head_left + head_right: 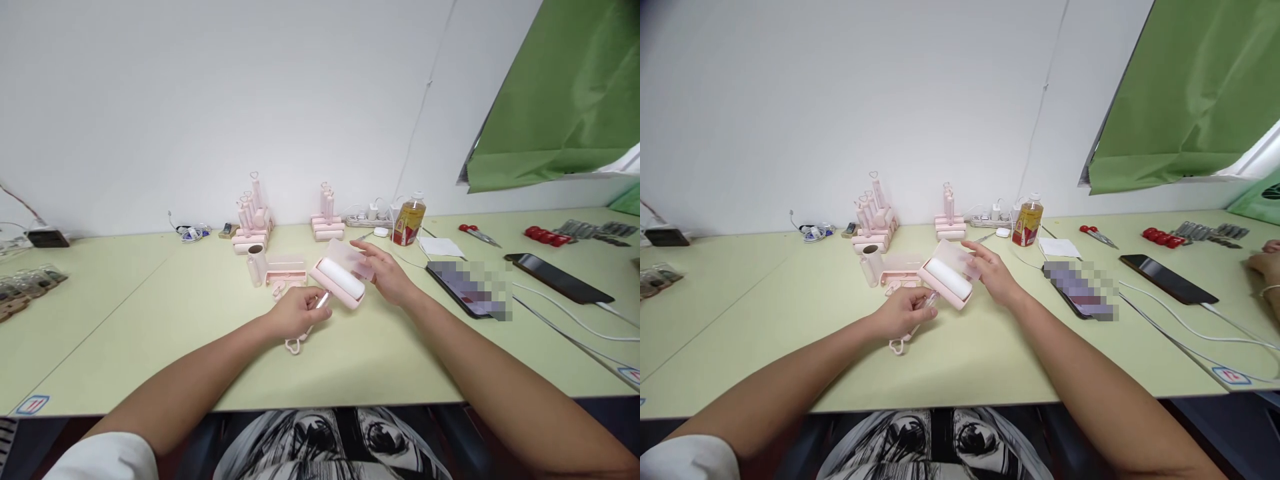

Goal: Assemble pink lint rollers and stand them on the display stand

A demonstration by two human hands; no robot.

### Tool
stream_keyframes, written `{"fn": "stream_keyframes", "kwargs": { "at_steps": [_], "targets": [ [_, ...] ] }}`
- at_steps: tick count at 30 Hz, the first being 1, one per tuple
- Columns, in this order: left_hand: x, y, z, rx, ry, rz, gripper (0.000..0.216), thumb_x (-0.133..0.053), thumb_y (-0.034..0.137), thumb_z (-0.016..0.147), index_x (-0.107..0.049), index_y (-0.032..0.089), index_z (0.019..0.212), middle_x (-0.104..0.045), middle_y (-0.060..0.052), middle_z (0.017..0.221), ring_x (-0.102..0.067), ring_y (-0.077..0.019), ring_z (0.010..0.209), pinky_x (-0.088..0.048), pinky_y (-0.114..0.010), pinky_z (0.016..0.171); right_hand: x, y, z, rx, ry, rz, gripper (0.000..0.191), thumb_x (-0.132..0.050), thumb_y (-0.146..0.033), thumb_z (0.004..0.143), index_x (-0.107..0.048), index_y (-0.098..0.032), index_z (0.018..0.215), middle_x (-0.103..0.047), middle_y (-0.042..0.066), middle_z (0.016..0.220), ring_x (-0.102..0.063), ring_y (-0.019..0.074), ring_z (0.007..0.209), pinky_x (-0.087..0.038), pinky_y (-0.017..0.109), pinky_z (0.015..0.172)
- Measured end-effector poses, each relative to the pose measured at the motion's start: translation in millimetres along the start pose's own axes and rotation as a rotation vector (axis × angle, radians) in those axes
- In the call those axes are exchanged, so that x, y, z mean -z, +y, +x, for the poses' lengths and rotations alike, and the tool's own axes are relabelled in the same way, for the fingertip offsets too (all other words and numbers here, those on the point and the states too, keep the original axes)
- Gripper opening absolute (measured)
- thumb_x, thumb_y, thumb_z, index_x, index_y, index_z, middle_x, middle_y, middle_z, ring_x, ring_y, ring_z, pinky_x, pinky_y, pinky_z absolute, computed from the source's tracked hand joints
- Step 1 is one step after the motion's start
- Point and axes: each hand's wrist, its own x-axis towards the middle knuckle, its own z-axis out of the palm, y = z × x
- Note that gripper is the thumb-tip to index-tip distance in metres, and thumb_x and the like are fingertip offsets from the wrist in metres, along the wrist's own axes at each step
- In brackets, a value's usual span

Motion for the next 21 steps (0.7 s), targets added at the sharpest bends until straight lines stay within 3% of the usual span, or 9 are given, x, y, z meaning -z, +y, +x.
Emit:
{"fn": "stream_keyframes", "kwargs": {
  "at_steps": [6, 12, 16, 21],
  "targets": [
    [1.9, 3.6, -1.1, 0.016, 0.002, -0.063, 0.034, -0.063, 0.040, 0.079, -0.040, 0.020, 0.064, -0.031, 0.008, 0.050, -0.031, -0.0078, 0.043, -0.022, -0.023, 0.046, -1.9, 2.4, -3.4, 0.034, -0.136, -0.024, 0.050, -0.059, -0.029, 0.073, -0.062, -0.021, 0.122, -0.064, 0.008, 0.124, -0.061, 0.0217, 0.095, -0.049, 0.030, 0.071],
    [4.1, 2.7, -1.2, -0.008, 0.007, -0.036, 0.037, -0.063, 0.038, 0.079, -0.037, 0.019, 0.062, -0.028, 0.008, 0.054, -0.028, -0.0072, 0.049, -0.022, -0.024, 0.048, -4.2, 4.7, -5.7, 0.005, -0.286, -0.064, 0.050, -0.063, -0.034, 0.076, -0.065, -0.021, 0.124, -0.067, 0.007, 0.119, -0.061, 0.0223, 0.093, -0.048, 0.032, 0.073],
    [4.2, 2.0, -0.9, -0.007, 0.014, -0.038, 0.036, -0.063, 0.037, 0.079, -0.038, 0.019, 0.062, -0.028, 0.008, 0.054, -0.028, -0.0071, 0.050, -0.022, -0.024, 0.049, -6.7, 7.0, -6.7, 0.097, -0.304, -0.110, 0.051, -0.067, -0.038, 0.076, -0.065, -0.023, 0.125, -0.065, 0.006, 0.127, -0.059, 0.0261, 0.107, -0.048, 0.034, 0.083],
    [3.2, 2.2, -1.1, 0.012, 0.031, -0.064, 0.036, -0.063, 0.039, 0.080, -0.040, 0.018, 0.063, -0.030, 0.008, 0.053, -0.030, -0.0064, 0.048, -0.021, -0.024, 0.048, -7.5, 8.7, -7.8, 0.080, -0.329, -0.127, 0.062, -0.066, -0.047, 0.079, -0.057, -0.023, 0.135, -0.058, 0.007, 0.137, -0.057, 0.0281, 0.113, -0.050, 0.035, 0.082]
  ]
}}
